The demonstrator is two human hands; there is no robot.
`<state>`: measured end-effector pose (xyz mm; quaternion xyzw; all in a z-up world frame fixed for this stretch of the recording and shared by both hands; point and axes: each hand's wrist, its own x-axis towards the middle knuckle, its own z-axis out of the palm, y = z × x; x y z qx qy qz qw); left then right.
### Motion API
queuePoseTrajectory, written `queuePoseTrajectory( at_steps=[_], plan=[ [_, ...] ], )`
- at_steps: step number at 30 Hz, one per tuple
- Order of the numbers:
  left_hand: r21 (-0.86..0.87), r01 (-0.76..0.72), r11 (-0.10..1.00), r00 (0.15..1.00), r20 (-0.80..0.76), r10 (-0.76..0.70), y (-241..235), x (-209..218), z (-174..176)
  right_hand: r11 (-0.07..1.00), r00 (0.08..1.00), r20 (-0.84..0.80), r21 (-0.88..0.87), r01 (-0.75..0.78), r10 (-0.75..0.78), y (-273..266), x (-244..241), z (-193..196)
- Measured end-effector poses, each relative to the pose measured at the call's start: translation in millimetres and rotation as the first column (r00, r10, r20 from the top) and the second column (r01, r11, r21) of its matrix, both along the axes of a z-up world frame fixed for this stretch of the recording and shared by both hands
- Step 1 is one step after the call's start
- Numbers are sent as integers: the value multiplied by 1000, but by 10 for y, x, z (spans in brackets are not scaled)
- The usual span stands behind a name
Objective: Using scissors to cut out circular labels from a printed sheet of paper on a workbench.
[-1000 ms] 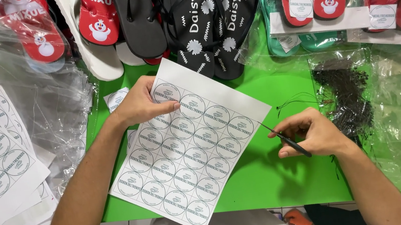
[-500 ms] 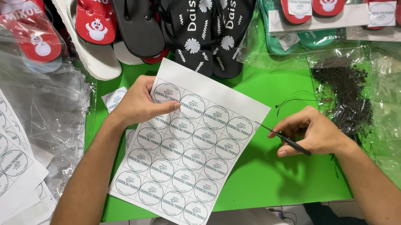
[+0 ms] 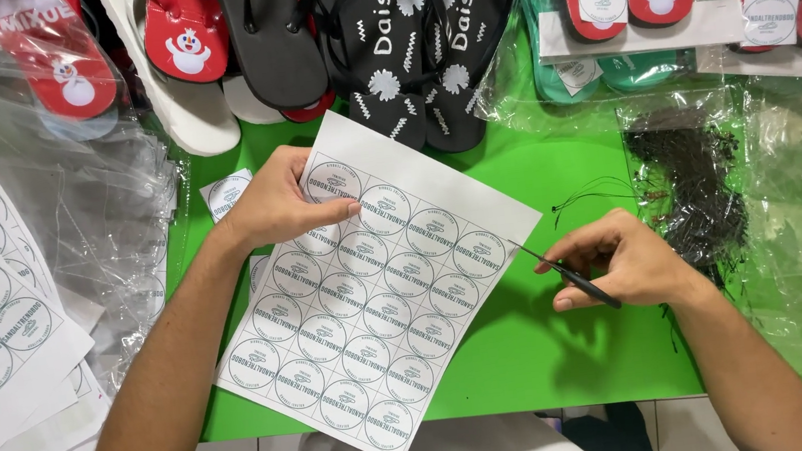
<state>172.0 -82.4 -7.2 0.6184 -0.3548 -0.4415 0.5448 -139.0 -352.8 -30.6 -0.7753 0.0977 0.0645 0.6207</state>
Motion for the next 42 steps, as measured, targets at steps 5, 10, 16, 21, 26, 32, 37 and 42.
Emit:
queuePoseTrajectory(
  at_steps=[5,10,16,21,26,32,37,42],
  plan=[
    [2,-5,1000,1000,-9,5,2,4,-38,1000,999,-31,3,8,-8,12,7,38],
    [0,-1,1000,1000,-3,1,2,-8,-8,1000,999,-45,2,12,-12,9,-3,16],
    [-2,-2,1000,1000,3,2,4,4,-27,1000,998,-66,-8,14,-14,-2,8,11],
    [-7,10,1000,1000,7,-9,0,-2,-15,1000,998,-66,-11,11,-12,-14,-5,-18],
    [-16,13,1000,1000,1,-13,-6,-4,-1,999,997,-76,-31,11,-13,-16,-17,-17],
    [-15,8,1000,1000,-8,-8,9,16,-100,999,998,-61,-41,14,-17,-7,-15,0],
    [-16,7,1000,1000,-11,-7,6,14,-88,999,997,-77,-38,16,-19,-11,-17,-7],
    [-7,4,1000,1000,-10,-4,-4,0,-23,999,998,-65,-40,25,-27,-11,-25,-9]
  ],
)
